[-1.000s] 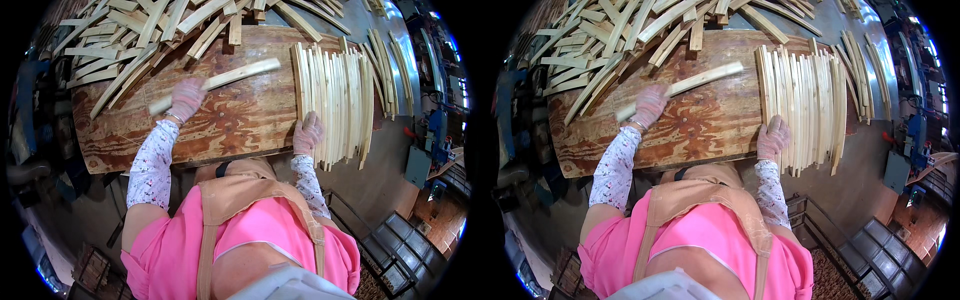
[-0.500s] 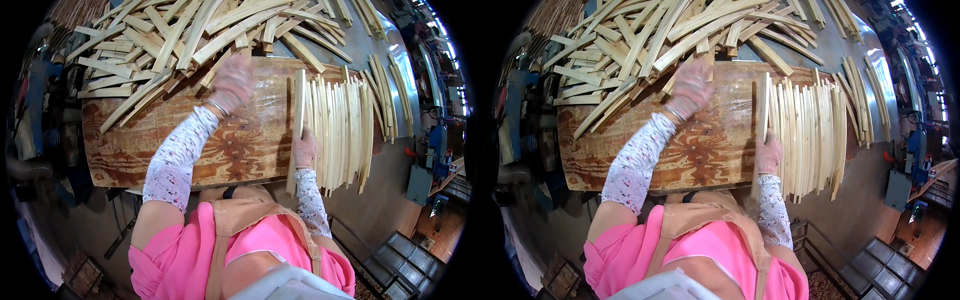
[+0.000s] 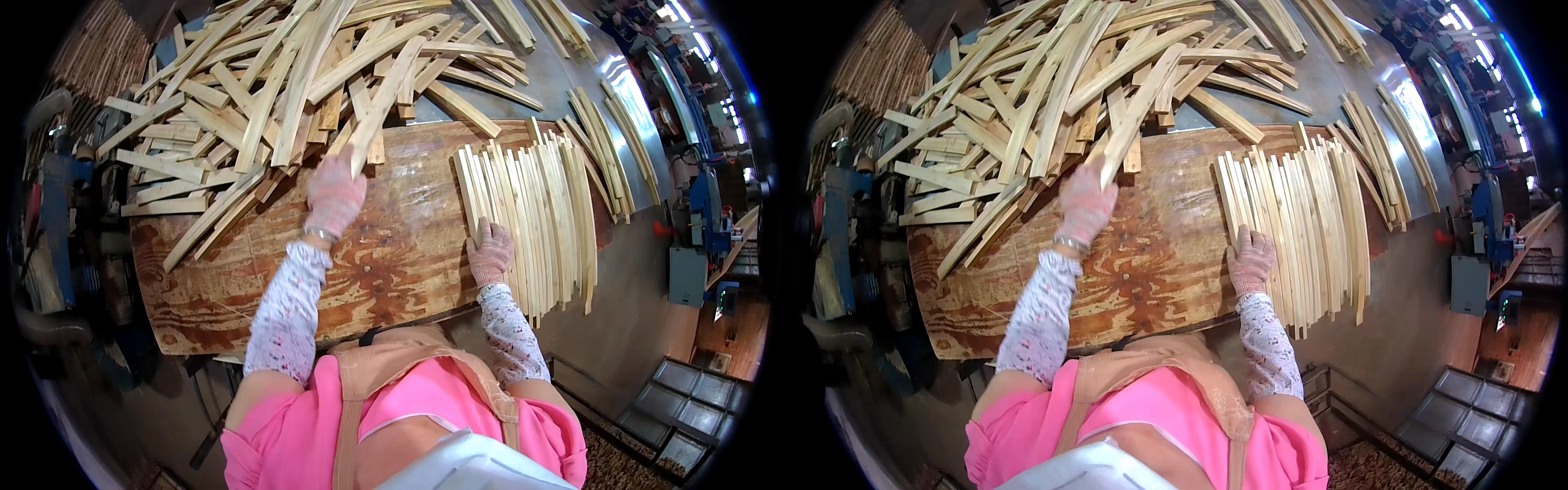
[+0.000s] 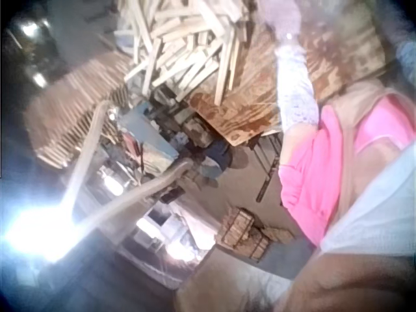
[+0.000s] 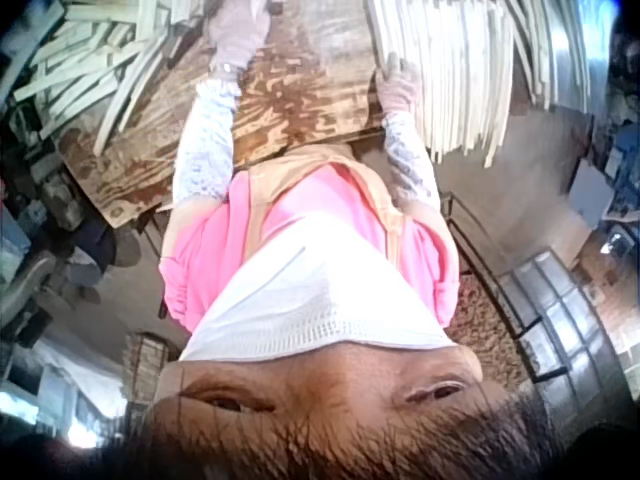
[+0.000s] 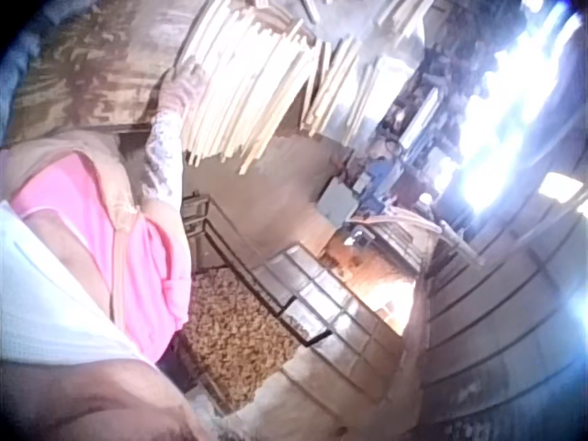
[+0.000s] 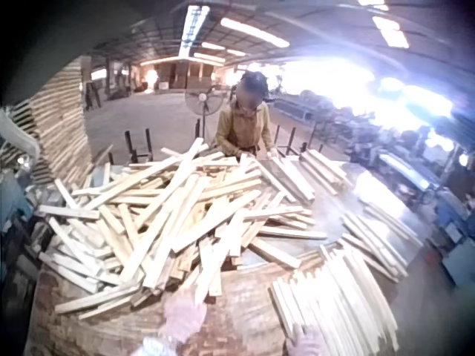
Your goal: The person repeatedly picks up thin wooden strips from a large pile on a workbench and arranges them into a neat, aligned stack. The person handles the strips by hand, moving them from a disorganized pile to a growing organized stack on the right side of the bench.
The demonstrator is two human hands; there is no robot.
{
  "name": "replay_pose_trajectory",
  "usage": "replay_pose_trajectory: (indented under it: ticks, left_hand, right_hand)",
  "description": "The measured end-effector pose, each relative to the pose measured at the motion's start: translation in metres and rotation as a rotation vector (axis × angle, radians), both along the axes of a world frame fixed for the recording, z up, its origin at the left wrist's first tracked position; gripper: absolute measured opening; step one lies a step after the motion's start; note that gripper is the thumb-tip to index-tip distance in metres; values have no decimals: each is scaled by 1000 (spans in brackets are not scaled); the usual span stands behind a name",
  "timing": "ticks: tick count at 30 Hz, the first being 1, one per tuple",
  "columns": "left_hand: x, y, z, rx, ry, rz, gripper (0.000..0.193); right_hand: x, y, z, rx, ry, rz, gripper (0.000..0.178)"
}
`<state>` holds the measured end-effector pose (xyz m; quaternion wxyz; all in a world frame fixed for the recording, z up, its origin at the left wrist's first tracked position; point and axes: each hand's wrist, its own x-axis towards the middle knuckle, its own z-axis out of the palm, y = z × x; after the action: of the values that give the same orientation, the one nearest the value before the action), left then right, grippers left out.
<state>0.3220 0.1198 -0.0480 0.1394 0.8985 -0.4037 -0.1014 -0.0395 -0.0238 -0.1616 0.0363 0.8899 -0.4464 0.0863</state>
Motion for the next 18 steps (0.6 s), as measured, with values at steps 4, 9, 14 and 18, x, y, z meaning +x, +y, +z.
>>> replay_pose_trajectory:
  ticks: [4,9,14,18]
  left_hand:
    - [-63,38,-37,-123,4,-64,72]
    - [-134,27,-58,-40,249,-200,84]
    - [-105,-49,10,-331,182,-525,68]
    - [-14,-138,-73,-486,66,-352,68]
  right_hand:
    - [6,0,9,80,106,-24,73]
    - [98,7,31,696,-978,-298,57]
    - [83,-39,45,1112,-1257,-547,34]
    - [53,-42,33,1203,-944,-469,45]
